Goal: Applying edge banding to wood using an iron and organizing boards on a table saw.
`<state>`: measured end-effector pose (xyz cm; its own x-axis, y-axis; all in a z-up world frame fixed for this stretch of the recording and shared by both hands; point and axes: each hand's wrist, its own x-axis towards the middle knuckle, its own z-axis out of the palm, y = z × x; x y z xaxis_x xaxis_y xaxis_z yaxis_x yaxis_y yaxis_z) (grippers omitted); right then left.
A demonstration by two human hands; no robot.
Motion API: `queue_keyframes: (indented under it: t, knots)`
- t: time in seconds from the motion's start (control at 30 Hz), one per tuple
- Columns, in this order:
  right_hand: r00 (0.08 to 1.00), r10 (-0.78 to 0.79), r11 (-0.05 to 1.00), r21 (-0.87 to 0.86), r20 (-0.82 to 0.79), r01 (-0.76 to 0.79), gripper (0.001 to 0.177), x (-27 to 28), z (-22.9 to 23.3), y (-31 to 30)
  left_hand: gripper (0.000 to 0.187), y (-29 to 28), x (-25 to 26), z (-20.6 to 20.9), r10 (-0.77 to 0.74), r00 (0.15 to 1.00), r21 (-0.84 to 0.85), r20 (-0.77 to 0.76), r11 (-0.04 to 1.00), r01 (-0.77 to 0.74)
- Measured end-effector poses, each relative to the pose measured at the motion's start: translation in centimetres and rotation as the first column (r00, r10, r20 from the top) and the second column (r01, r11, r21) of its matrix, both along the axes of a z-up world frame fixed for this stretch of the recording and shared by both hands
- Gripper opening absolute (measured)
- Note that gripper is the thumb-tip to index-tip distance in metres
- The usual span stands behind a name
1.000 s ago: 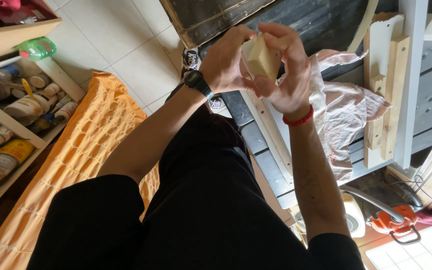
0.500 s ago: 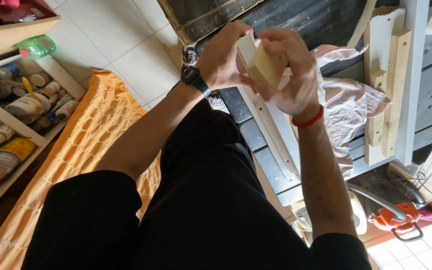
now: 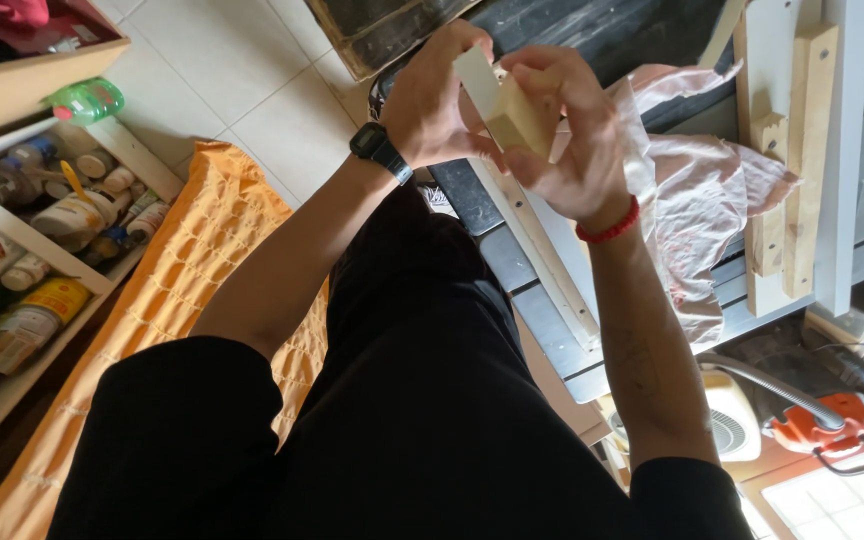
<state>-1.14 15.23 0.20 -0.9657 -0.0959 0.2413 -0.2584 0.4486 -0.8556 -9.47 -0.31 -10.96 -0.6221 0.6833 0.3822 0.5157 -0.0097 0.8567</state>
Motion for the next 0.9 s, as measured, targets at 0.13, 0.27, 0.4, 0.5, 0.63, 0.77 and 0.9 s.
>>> queue_keyframes:
  t: [0.13, 0.27, 0.4, 0.5, 0.63, 0.77, 0.9]
  knots:
    - [0.999, -0.017, 0.994, -0.105, 0.033, 0.020, 0.043, 2.8, 0.3, 0.6, 0.104, -0.3, -0.3, 0.3, -0.008, 0.999, -0.030, 0.042, 0.999, 0.010]
    - [0.999, -0.048, 0.995, -0.090, -0.001, 0.047, 0.041, 2.3, -0.7, 0.3, 0.102, 0.0, -0.2, -0.3, -0.002, 1.000, -0.013, -0.004, 1.000, 0.002]
    - [0.996, -0.044, 0.996, -0.075, 0.077, 0.050, 0.044, 4.2, 0.2, 0.9, 0.102, -0.1, -0.3, 0.1, -0.025, 0.995, -0.095, 0.095, 0.995, 0.034]
    - [0.985, -0.060, 0.996, -0.051, 0.161, 0.069, 0.044, 5.6, 1.1, 1.1, 0.103, -0.1, -0.4, 0.5, -0.007, 0.999, -0.008, -0.042, 1.000, 0.007]
    - [0.987, -0.074, 0.992, -0.091, 0.146, 0.087, 0.044, 6.2, 0.5, 1.4, 0.100, -0.2, -0.5, 1.3, -0.019, 0.999, -0.012, 0.033, 1.000, 0.020]
    - [0.987, -0.088, 0.994, -0.047, 0.135, 0.095, 0.048, 8.2, 0.4, 2.0, 0.102, -0.3, -0.5, 0.9, -0.011, 0.999, -0.030, 0.052, 0.999, 0.013]
    - [0.978, -0.140, 0.989, -0.022, 0.154, 0.145, 0.046, 7.8, 1.5, 1.4, 0.105, -0.1, -0.4, 1.2, -0.001, 1.000, -0.063, 0.009, 0.998, 0.002]
